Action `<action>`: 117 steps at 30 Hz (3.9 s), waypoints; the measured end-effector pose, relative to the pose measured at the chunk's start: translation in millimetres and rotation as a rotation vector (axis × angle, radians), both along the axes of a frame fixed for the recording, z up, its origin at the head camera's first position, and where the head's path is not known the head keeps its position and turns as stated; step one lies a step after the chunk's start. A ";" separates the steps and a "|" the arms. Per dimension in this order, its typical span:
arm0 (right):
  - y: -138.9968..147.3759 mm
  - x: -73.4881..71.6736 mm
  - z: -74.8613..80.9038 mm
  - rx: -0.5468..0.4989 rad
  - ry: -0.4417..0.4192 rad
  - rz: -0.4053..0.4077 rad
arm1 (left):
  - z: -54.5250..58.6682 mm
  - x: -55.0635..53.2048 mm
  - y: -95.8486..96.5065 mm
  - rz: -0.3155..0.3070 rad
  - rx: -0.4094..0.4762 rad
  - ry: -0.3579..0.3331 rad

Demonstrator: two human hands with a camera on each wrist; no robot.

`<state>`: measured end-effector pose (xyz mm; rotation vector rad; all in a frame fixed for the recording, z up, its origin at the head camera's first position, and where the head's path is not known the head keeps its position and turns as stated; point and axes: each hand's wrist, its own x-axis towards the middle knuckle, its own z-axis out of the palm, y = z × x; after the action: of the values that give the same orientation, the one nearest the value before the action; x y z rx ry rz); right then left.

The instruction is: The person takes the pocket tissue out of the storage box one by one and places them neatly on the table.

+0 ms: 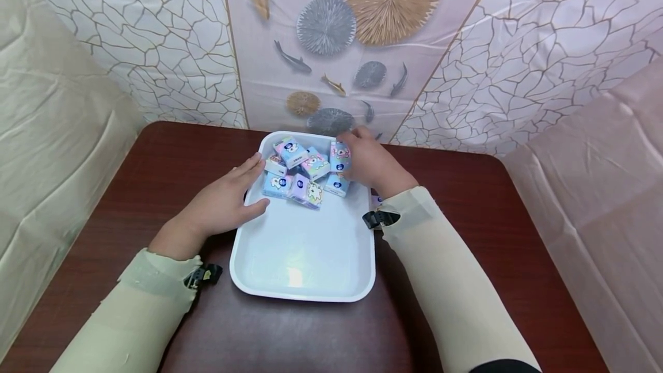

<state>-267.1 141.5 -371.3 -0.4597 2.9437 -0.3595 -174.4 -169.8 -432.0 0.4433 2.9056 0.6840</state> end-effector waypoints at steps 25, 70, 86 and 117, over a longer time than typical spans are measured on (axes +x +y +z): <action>-5.5 -0.7 -3.6 0.050 0.003 0.001 | 1.1 0.3 -1.7 -0.011 0.012 0.007; 0.4 13.2 8.0 0.083 0.056 0.071 | 0.3 -0.2 -1.2 -0.009 -0.001 0.019; 23.1 40.1 25.0 -0.022 0.082 0.105 | 1.9 -0.1 -0.9 -0.009 -0.004 0.012; 82.1 86.5 28.9 -0.091 0.001 0.047 | 1.1 -0.2 -0.3 -0.009 0.003 0.008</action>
<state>-180.6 223.7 -342.4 -0.5399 2.9210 -0.4887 -174.6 -170.1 -430.9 0.4598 2.9084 0.6877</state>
